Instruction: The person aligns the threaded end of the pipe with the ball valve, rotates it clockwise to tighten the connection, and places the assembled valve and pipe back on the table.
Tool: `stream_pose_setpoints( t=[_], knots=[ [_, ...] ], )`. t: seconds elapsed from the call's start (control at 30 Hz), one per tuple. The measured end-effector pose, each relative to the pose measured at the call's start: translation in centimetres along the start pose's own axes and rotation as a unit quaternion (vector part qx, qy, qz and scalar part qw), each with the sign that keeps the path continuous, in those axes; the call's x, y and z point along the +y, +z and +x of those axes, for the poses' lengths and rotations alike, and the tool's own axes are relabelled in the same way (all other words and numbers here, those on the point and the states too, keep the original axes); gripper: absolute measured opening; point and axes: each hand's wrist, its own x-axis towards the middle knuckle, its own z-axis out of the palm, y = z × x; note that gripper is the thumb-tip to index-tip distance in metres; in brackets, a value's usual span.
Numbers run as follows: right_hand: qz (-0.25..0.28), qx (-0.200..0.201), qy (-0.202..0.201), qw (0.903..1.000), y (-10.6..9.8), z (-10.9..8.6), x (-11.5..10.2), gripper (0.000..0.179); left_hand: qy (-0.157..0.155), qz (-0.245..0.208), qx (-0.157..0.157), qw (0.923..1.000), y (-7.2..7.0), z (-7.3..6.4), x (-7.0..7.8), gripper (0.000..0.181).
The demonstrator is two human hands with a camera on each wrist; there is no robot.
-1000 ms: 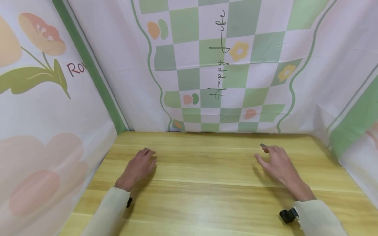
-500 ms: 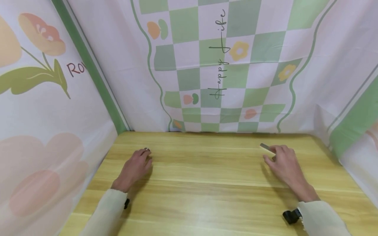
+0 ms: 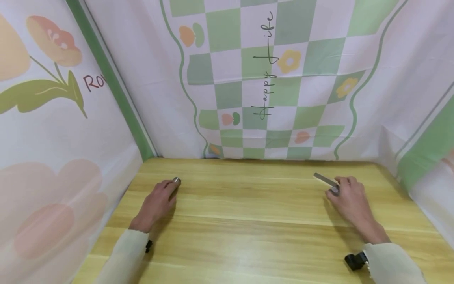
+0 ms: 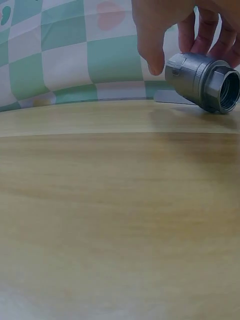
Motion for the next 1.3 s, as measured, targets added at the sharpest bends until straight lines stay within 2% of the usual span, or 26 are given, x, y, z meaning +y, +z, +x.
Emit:
stream_pose_setpoints(
  t=[0.23, 0.47, 0.77, 1.07, 1.13, 1.3],
  knots=[
    [0.0, -0.022, 0.003, 0.9998, -0.2, -0.2, 0.9, 0.064, -0.038, -0.025, -0.018, 0.9988, 0.0, -0.8, -1.1, 0.058],
    [-0.002, -0.025, 0.008, 0.9997, -0.3, -0.4, 1.8, 0.062, -0.047, -0.015, -0.007, 0.9988, -0.4, -1.5, -1.9, 0.057],
    [0.003, -0.026, 0.02, 0.9995, -0.6, -0.6, 2.0, 0.059, -0.056, -0.021, -0.015, 0.9981, -0.8, -2.1, -2.6, 0.056],
    [0.008, -0.034, 0.032, 0.9989, -0.7, -1.2, 2.5, 0.061, -0.097, -0.045, -0.045, 0.9933, -1.3, -2.6, -3.4, 0.06],
    [0.008, -0.036, 0.034, 0.9988, -0.7, -1.3, 2.6, 0.062, -0.099, -0.046, -0.048, 0.9929, -1.4, -2.7, -3.6, 0.057],
    [0.006, -0.04, 0.045, 0.9981, -0.8, -1.4, 2.8, 0.064, -0.083, -0.047, -0.044, 0.9945, -1.5, -2.7, -3.9, 0.045]
  ],
)
